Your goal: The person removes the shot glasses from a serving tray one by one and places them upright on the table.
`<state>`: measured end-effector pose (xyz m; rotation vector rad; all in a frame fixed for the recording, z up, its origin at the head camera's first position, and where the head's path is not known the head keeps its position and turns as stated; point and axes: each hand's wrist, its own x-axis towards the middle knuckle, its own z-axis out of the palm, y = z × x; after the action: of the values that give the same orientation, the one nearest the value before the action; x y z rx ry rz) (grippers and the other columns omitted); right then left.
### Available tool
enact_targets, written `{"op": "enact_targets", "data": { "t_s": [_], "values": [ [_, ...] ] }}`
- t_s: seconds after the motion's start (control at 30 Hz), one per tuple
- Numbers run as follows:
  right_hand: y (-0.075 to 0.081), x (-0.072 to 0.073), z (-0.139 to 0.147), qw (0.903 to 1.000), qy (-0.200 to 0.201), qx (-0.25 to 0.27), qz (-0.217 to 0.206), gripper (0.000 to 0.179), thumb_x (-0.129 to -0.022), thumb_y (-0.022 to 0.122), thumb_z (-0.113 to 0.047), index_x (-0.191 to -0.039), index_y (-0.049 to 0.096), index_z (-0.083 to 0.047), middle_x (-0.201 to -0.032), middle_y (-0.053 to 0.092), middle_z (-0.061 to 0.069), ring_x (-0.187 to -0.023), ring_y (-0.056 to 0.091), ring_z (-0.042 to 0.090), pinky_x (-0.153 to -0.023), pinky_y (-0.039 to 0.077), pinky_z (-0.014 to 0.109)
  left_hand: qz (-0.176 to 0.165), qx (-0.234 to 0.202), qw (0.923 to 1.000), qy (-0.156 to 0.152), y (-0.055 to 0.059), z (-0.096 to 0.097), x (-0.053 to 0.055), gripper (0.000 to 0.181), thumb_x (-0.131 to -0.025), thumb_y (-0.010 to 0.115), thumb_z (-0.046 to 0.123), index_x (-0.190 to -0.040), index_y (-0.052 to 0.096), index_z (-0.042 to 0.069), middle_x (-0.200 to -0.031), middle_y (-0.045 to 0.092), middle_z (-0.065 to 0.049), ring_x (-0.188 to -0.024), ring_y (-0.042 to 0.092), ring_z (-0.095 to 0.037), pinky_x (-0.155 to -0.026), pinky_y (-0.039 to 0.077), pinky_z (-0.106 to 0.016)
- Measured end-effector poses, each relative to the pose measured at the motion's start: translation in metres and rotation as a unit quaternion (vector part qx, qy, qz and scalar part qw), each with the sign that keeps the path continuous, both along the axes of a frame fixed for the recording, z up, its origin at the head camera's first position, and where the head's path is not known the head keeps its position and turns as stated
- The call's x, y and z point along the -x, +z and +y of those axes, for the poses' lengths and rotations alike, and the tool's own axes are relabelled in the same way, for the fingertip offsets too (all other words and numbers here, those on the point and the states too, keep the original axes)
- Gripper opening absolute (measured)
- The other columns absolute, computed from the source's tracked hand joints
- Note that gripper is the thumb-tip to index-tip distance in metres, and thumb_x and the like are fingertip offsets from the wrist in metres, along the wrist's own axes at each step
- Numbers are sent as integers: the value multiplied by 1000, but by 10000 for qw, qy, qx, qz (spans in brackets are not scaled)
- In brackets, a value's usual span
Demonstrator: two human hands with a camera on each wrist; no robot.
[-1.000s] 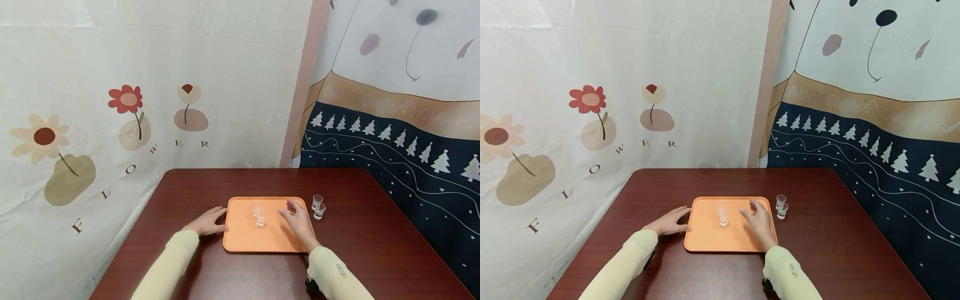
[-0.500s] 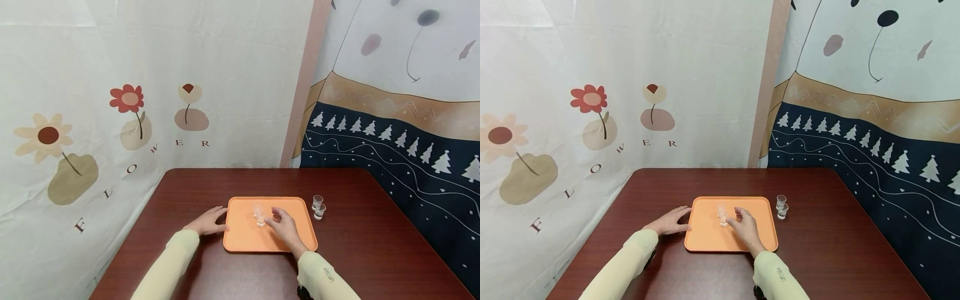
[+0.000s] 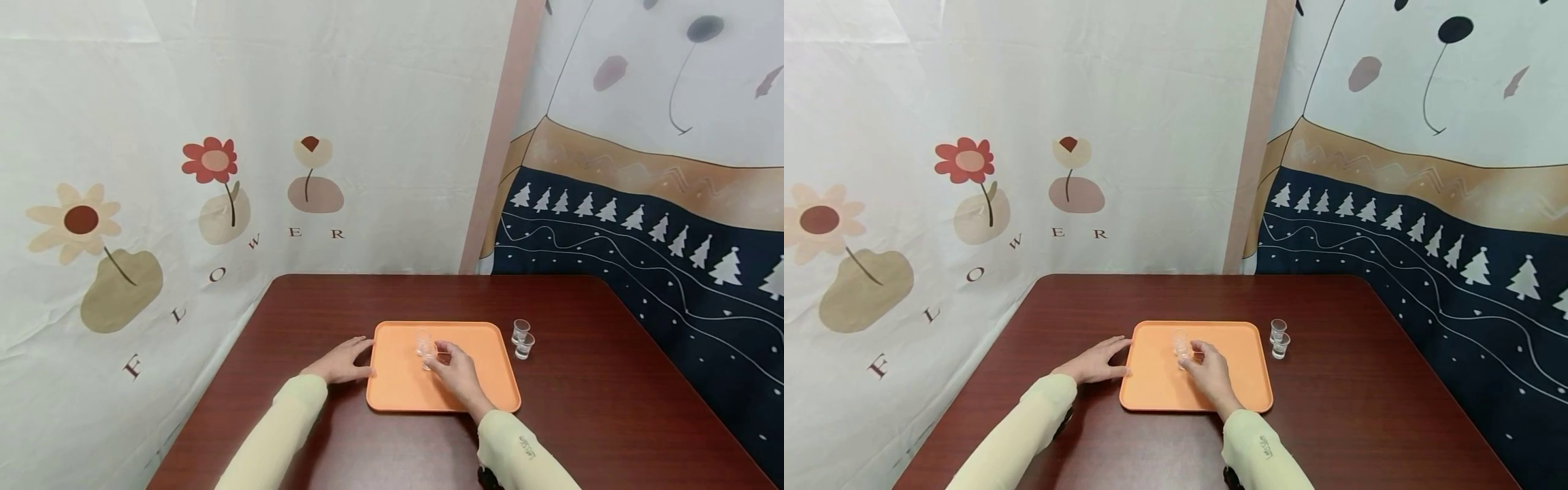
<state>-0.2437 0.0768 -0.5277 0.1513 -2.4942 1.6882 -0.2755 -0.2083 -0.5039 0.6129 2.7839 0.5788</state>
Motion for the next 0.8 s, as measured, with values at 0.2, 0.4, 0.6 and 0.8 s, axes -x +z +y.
{"op": "enact_targets", "data": {
  "t_s": [0.2, 0.4, 0.6, 0.8],
  "values": [
    [-2, 1, 0, 10000, -44, -20, 78, 41, -86, 77, -12, -121, 65, 5, -110, 69, 19, -100, 68, 30, -83, 55, 38, -65, -10, 9999, 83, 1, 2, -1, 80, -87, 69, 50, -151, 42, 11, -154, 35, -21, -143, 31, -37, -111, 30, -53],
    [-3, 3, -1, 9999, -25, -81, 128, 34, -88, 75, -11, -117, 67, 2, -102, 71, 13, -91, 69, 23, -73, 55, 30, -118, -11, 9998, 150, 0, 3, -1, 80, -87, 69, 50, -151, 42, 12, -155, 35, -19, -144, 31, -36, -111, 29, -52],
    [-3, 4, -1, 9997, -20, -155, 161, 32, -87, 76, -11, -115, 68, 1, -101, 71, 12, -89, 70, 22, -73, 54, 28, -98, 5, 9999, 79, -1, 2, 1, 80, -87, 68, 49, -152, 41, 11, -155, 34, -21, -144, 30, -37, -112, 29, -53],
    [2, 3, 1, 9998, -78, -155, 124, 28, -88, 75, -10, -113, 68, 1, -101, 71, 12, -91, 69, 24, -73, 55, 31, -79, 60, 9999, 88, -2, 0, 1, 79, -87, 68, 50, -151, 42, 12, -155, 35, -20, -143, 31, -37, -112, 29, -53]
  ]
}}
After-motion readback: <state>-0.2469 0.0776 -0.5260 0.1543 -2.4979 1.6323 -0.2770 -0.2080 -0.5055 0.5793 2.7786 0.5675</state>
